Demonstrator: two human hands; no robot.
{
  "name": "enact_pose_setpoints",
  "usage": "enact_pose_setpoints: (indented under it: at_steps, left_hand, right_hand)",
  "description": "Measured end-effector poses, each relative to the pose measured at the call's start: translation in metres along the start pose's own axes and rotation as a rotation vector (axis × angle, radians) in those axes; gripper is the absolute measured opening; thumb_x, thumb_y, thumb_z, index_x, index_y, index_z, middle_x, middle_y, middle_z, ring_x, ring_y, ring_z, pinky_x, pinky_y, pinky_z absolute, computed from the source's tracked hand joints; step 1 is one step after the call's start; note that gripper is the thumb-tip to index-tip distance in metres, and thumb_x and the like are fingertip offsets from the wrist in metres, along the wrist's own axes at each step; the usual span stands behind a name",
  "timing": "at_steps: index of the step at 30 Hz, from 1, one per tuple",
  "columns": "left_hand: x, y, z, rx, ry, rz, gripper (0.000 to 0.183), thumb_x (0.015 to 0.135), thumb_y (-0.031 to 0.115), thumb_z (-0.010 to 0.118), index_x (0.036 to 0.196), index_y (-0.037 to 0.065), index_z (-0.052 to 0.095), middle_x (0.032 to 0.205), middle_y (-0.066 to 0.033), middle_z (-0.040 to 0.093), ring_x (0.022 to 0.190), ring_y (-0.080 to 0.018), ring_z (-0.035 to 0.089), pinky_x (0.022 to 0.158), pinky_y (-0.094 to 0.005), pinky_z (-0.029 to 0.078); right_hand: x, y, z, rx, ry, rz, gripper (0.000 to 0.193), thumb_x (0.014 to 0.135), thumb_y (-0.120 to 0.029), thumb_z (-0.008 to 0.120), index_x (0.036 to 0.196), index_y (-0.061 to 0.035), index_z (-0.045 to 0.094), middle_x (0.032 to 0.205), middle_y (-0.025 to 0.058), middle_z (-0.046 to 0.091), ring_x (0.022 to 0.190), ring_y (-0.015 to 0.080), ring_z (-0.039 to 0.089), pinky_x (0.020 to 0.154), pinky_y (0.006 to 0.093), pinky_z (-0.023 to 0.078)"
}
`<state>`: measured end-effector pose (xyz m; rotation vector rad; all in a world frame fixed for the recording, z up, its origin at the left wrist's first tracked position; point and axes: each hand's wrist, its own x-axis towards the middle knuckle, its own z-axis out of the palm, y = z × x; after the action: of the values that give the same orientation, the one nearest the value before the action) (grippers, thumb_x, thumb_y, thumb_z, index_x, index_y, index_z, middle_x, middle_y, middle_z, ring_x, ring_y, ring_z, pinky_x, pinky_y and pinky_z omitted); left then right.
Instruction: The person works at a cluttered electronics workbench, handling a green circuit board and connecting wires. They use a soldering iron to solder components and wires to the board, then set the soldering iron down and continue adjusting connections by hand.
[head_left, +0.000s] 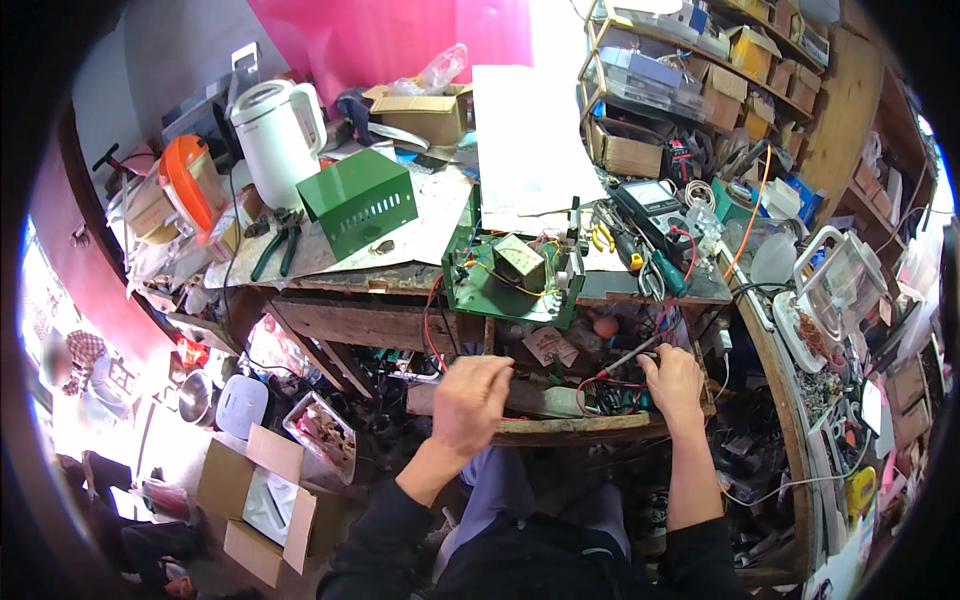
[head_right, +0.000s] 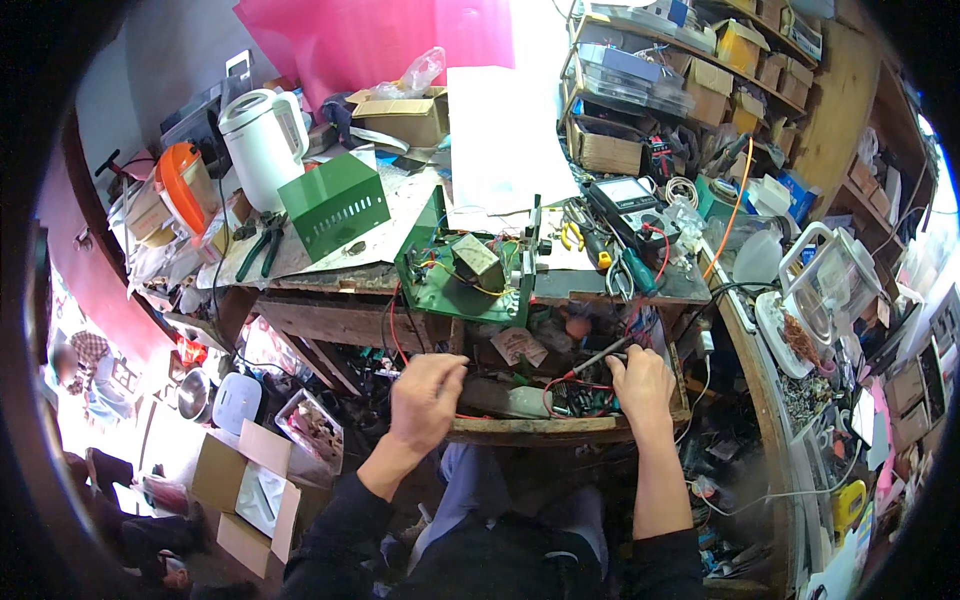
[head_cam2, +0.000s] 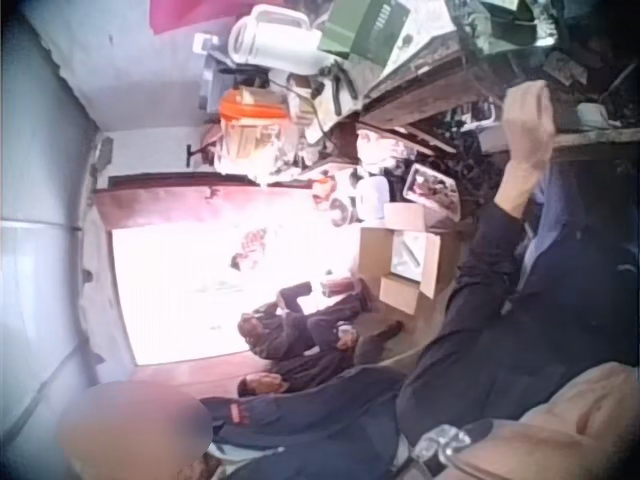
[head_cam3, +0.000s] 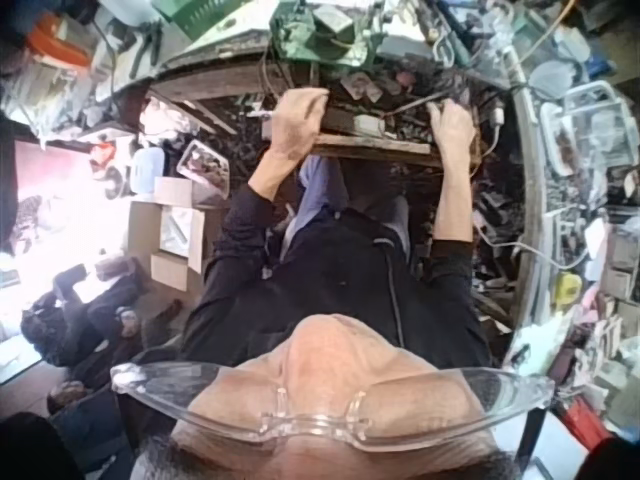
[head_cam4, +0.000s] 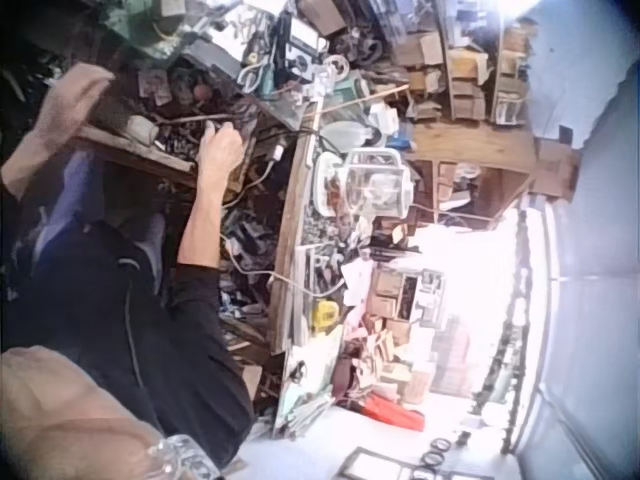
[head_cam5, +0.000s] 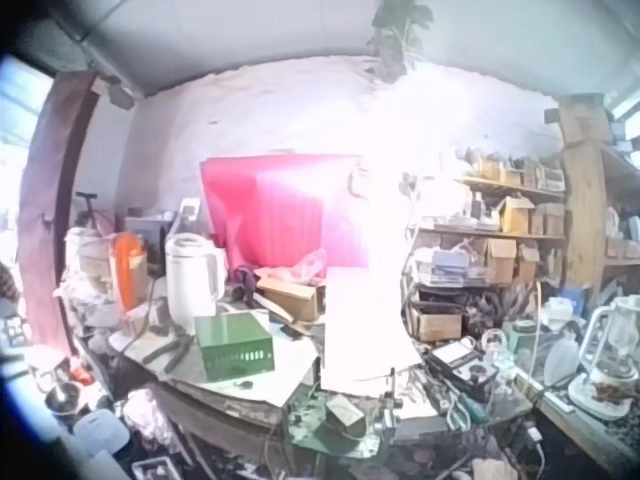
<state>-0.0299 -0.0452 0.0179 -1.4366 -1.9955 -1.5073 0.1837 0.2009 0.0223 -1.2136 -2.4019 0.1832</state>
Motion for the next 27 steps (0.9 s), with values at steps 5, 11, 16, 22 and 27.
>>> enact_pose_setpoints:
  at_steps: [5, 11, 16, 22, 27]
  left_hand:
    - [0.035, -0.025, -0.033, 0.159, 0.308, 0.008, 0.031, 0.092, 0.003, 0.072, 0.123, -0.001, 0.068, 0.121, -0.0169, 0.071, 0.11, -0.0309, 0.067, 0.097, -0.0394, 0.053]
    - [0.076, -0.061, -0.042, -0.182, 0.042, -0.277, 0.048, 0.093, 0.014, 0.075, 0.137, -0.004, 0.062, 0.128, -0.0218, 0.069, 0.119, -0.0307, 0.067, 0.103, -0.0392, 0.051]
    - [0.085, -0.06, -0.028, -0.068, 0.037, -0.202, 0.034, 0.095, 0.012, 0.073, 0.123, -0.005, 0.07, 0.109, -0.0194, 0.074, 0.095, -0.0289, 0.074, 0.085, -0.0376, 0.056]
    - [0.082, -0.043, -0.024, -0.121, 0.062, -0.234, 0.028, 0.098, 0.009, 0.071, 0.121, -0.007, 0.07, 0.103, -0.0158, 0.079, 0.09, -0.0124, 0.072, 0.081, -0.0299, 0.057]
    - [0.08, -0.049, -0.015, 0.054, 0.134, -0.168, 0.03, 0.097, 0.02, 0.071, 0.116, -0.004, 0.07, 0.096, -0.022, 0.076, 0.084, -0.0288, 0.075, 0.076, -0.0397, 0.058]
  right_hand:
    - [-0.017, -0.003, 0.011, -0.039, 0.162, 0.018, 0.039, 0.093, -0.027, 0.076, 0.123, -0.0039, 0.067, 0.113, 0.0218, 0.069, 0.105, 0.0453, 0.067, 0.086, 0.0536, 0.054]
    - [-0.021, -0.006, 0.011, 0.102, 0.21, 0.026, 0.036, 0.091, -0.018, 0.076, 0.121, -0.0014, 0.065, 0.114, 0.0205, 0.066, 0.108, 0.0429, 0.065, 0.09, 0.0512, 0.053]
    - [-0.021, -0.001, 0.013, 0.171, 0.212, -0.003, 0.031, 0.091, -0.016, 0.074, 0.118, -0.0015, 0.066, 0.113, 0.0191, 0.067, 0.107, 0.0425, 0.065, 0.09, 0.051, 0.053]
    - [-0.024, -0.001, 0.012, 0.186, 0.211, -0.049, 0.026, 0.091, -0.015, 0.073, 0.113, -0.0017, 0.068, 0.112, 0.0189, 0.067, 0.104, 0.0424, 0.066, 0.088, 0.0506, 0.054]
    - [-0.024, -0.004, 0.011, 0.169, 0.197, -0.072, 0.018, 0.092, -0.014, 0.071, 0.105, -0.0018, 0.069, 0.109, 0.0178, 0.068, 0.103, 0.0406, 0.067, 0.086, 0.0504, 0.054]
